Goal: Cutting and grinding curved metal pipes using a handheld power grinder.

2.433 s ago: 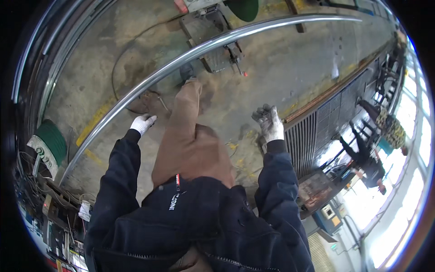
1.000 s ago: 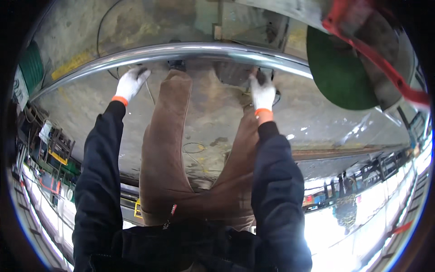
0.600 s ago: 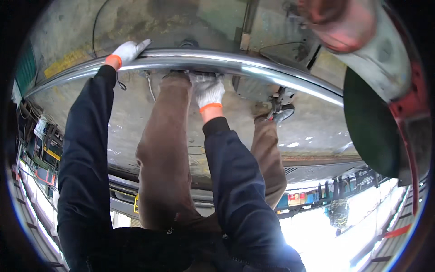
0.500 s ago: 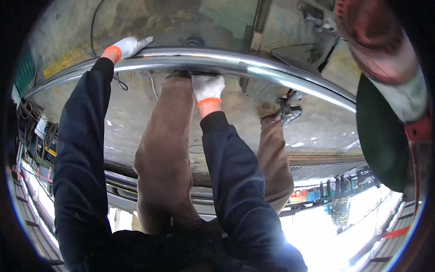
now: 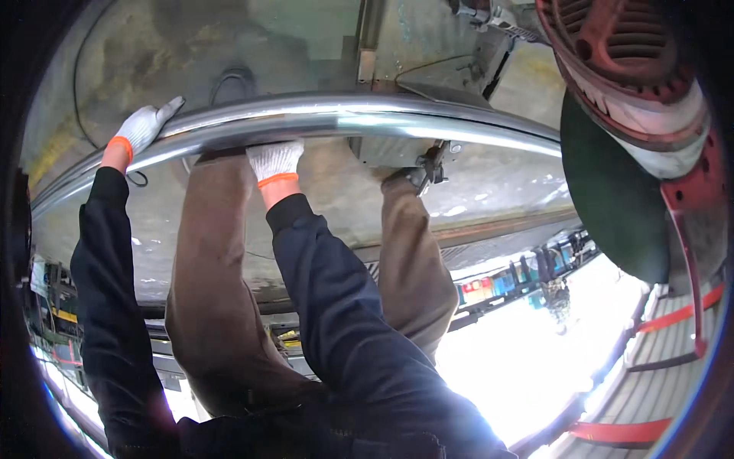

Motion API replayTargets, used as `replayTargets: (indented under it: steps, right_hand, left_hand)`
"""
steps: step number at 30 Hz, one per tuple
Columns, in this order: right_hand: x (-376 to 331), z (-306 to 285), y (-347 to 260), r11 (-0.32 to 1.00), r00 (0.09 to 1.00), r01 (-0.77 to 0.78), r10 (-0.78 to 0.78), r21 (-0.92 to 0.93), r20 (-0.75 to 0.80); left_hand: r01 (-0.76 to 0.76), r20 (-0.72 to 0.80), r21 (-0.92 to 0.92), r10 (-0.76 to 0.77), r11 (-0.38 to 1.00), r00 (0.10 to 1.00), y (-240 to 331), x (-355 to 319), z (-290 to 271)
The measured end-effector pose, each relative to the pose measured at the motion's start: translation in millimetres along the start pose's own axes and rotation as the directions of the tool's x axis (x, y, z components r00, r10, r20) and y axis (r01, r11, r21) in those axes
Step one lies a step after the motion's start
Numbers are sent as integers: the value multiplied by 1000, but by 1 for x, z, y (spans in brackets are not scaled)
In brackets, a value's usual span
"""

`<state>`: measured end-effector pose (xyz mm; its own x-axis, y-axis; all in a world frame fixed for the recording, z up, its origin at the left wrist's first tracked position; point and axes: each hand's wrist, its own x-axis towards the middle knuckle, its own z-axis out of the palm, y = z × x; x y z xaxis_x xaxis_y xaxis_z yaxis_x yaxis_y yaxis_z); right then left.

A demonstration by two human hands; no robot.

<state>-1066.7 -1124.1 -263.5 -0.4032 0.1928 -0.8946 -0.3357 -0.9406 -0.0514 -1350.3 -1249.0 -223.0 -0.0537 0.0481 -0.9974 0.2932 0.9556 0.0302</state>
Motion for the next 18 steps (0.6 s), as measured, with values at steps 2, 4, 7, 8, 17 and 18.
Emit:
replayTargets:
  steps: [2,4,7,8,17,18]
  right_hand:
    - [-4,2,-7,995,981,-7,27,99,-194]
    - [-11,18,-13,983,954,0,54,182,-294]
    - [-21,42,-18,969,915,38,65,246,-398]
    - [-21,46,-19,970,934,45,44,237,-356]
    - [-94,24,-106,807,846,-199,-145,-556,-513]
    - [-104,-14,-140,219,833,-150,-498,-964,-242]
  left_hand:
    - [-106,-1,-11,106,994,994,-1,3,7]
    - [-66,9,-5,66,998,998,-1,0,12]
    - [-121,17,40,120,992,993,-11,-2,25]
    - [-120,32,42,119,992,992,-3,-10,20]
    - [-83,33,37,82,996,996,-32,25,39]
    - [-91,9,16,91,996,996,-35,31,35]
